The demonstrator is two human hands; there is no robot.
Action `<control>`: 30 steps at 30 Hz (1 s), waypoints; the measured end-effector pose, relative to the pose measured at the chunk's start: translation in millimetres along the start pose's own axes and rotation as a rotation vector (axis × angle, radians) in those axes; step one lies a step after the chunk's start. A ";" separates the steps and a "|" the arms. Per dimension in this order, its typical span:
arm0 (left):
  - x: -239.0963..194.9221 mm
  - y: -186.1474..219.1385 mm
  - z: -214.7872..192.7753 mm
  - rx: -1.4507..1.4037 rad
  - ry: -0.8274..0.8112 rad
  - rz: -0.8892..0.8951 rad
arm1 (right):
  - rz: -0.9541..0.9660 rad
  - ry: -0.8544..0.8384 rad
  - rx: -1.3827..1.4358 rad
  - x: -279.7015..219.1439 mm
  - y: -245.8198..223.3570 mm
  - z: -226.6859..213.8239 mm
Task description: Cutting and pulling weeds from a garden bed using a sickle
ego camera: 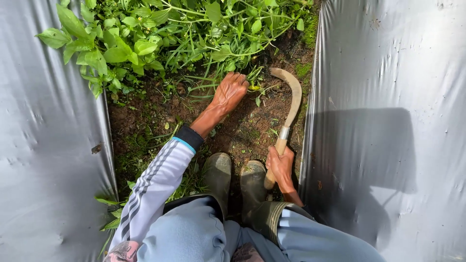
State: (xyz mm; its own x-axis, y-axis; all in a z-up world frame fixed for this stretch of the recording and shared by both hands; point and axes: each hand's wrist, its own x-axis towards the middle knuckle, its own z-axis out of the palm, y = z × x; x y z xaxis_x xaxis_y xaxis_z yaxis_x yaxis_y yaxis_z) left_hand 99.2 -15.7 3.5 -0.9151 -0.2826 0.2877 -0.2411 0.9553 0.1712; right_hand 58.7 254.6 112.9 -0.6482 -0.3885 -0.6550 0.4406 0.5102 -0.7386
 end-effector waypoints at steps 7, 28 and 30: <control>-8.0 8.5 -51.0 0.024 -0.058 -0.020 | -0.054 -0.032 0.032 -2.4 -7.4 1.5; -81.1 10.0 -8.7 -0.190 -0.422 -0.390 | -0.213 0.074 0.022 3.1 -15.6 -4.6; -90.8 17.3 16.1 -0.126 -0.412 -0.349 | -0.255 0.131 -0.019 -0.6 -5.6 -7.5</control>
State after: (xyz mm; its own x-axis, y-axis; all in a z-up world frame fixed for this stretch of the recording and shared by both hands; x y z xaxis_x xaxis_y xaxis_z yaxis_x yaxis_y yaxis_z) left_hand 173.0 27.8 -34.9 -0.8447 -0.4988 -0.1940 -0.5352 0.7861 0.3092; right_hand 52.0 257.7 118.6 -0.8120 -0.4043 -0.4210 0.2421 0.4230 -0.8732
